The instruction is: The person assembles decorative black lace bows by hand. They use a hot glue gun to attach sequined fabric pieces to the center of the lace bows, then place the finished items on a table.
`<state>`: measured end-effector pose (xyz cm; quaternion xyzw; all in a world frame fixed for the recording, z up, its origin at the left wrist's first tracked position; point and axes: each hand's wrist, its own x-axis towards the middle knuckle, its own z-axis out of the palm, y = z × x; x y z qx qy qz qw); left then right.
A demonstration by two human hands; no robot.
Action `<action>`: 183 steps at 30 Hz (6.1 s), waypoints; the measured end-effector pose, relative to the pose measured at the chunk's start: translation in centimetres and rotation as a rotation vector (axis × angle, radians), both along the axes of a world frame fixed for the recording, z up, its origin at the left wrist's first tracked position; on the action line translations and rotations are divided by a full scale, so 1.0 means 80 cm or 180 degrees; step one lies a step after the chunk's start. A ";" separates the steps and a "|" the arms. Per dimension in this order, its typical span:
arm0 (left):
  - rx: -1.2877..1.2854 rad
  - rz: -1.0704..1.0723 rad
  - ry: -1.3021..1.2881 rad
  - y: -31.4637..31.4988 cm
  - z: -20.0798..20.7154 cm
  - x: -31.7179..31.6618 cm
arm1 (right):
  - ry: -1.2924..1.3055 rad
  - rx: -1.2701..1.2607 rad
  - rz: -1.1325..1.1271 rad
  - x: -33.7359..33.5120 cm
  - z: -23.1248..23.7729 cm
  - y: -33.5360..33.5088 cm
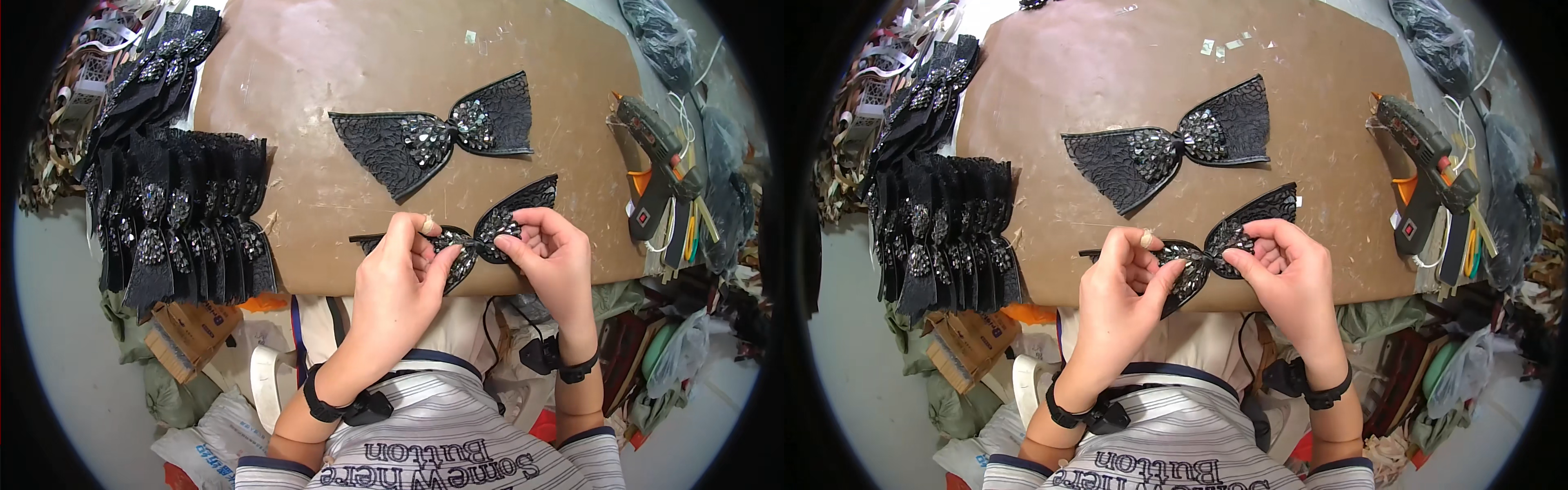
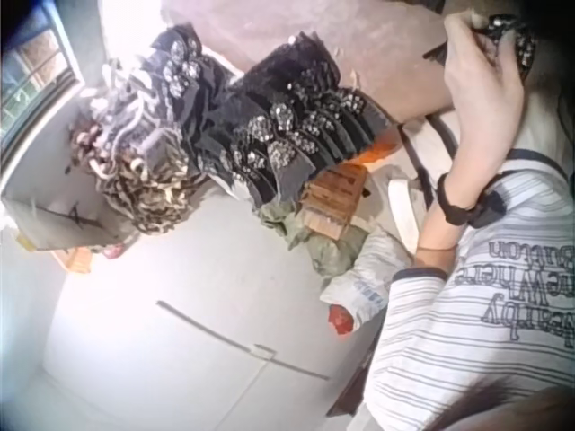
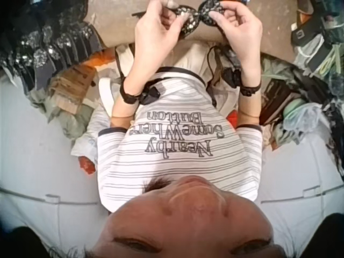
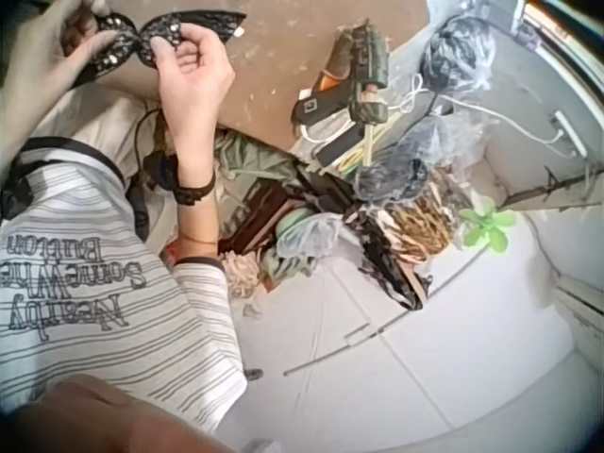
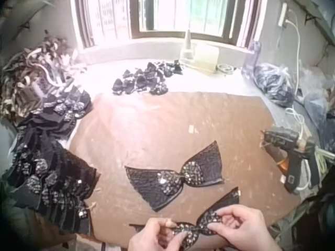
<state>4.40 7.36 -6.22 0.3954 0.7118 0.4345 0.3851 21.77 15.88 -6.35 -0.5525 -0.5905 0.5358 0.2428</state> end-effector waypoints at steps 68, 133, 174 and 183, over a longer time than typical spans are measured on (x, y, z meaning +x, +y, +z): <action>-0.0482 -0.1326 -0.1271 -0.084 0.079 -0.026 | 0.2492 -0.0799 -0.0454 -0.027 0.058 -0.110; 0.0306 0.1319 0.3704 -0.089 0.130 -0.249 | 0.1168 -0.0698 0.0100 -0.067 0.043 -0.069; 0.0303 -0.0491 -0.0931 -0.087 0.082 -0.071 | 0.2188 0.0321 -0.0169 -0.115 0.085 -0.108; 0.0340 -0.0120 -0.1662 -0.111 0.055 -0.101 | 0.2001 -0.0986 0.0260 -0.146 0.069 -0.097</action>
